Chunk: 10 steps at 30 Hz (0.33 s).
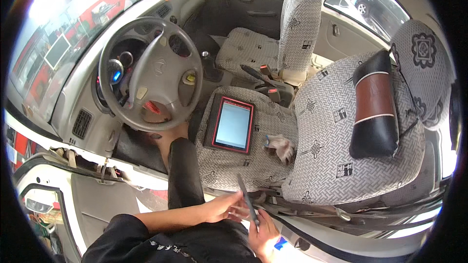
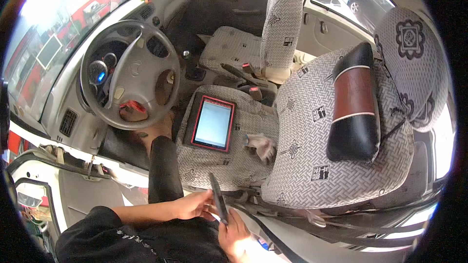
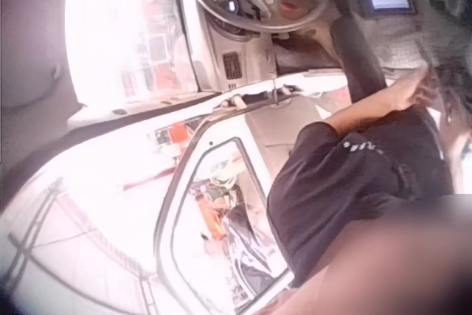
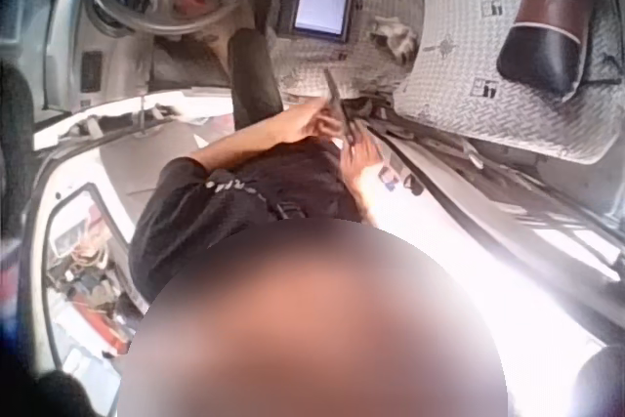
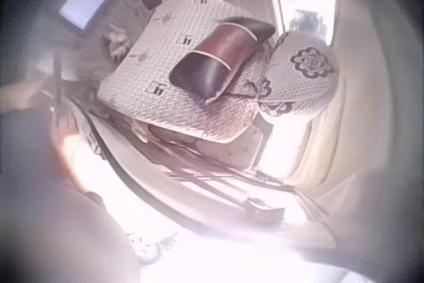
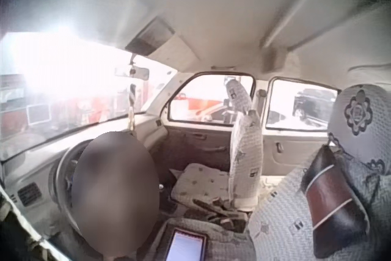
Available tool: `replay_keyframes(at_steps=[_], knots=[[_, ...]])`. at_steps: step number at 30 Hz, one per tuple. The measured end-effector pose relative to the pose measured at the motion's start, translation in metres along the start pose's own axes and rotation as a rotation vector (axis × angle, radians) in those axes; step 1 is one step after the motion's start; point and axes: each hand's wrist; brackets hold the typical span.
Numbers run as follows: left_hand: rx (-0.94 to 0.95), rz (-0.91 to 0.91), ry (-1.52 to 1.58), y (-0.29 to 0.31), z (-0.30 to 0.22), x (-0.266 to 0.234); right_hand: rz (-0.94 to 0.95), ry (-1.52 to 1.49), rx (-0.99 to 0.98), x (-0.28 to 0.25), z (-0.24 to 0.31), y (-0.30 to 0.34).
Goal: The person operates a diagnostic tablet while standing beside a white van in a repair shop. They navigate menus on the tablet, then walk around the vehicle and place the tablet on the driver's seat before briefly touching the steering wheel.
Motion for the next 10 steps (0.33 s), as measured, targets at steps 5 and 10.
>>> replay_keyframes(at_steps=[5,10], knots=[[0.361,0.036,0.232,0.012,-0.013,-0.005,-0.036,-0.050,-0.216,0.020,0.010,-0.037],[0.445,-0.009,0.199,0.020,-0.012,-0.011,0.034,-0.039,-0.288,0.026,0.017,-0.041]])
Point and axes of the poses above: each hand's wrist, its own y-axis away from the middle knuckle, its own x-axis out of the palm, z = x × y, and after that the axes turned 15 degrees about z, right-handed
